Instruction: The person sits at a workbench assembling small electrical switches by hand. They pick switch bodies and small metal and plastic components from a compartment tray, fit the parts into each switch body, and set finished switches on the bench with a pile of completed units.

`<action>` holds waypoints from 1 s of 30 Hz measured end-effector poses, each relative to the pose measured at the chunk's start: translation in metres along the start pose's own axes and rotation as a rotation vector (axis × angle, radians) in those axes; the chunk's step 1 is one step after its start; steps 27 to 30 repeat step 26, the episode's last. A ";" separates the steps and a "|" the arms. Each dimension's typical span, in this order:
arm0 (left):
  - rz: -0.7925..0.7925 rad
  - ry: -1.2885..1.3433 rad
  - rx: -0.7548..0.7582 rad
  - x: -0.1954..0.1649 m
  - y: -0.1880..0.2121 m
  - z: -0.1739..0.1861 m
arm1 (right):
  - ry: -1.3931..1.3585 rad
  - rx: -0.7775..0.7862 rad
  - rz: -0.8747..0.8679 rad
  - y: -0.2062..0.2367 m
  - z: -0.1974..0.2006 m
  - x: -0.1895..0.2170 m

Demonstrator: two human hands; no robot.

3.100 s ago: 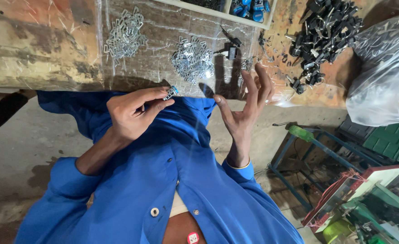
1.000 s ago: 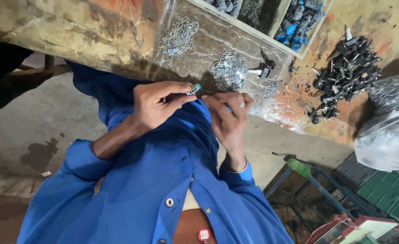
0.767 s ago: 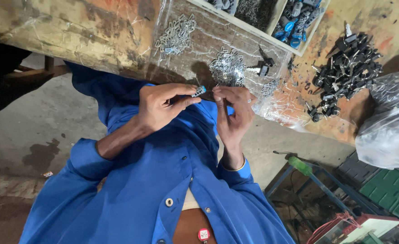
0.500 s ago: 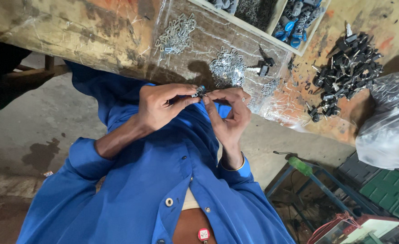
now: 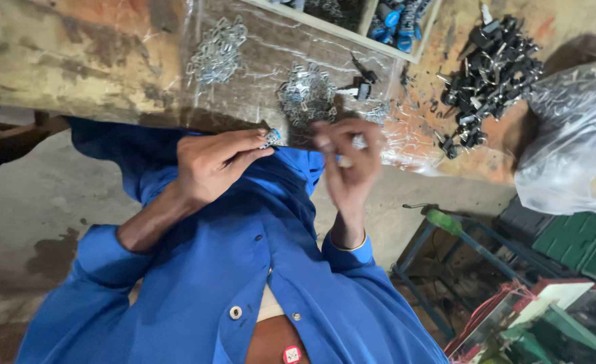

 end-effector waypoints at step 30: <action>0.111 0.041 -0.017 0.001 0.003 -0.005 | -0.258 0.067 0.349 0.019 -0.036 -0.011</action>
Point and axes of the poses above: each hand's wrist, its own y-axis away from the middle knuckle, its own z-axis out of the back of the hand, x = y × z, the point moved 2 cm from there along -y, towards the middle knuckle, and after that the axes turned 13 degrees about -z, right-handed, at the moved point
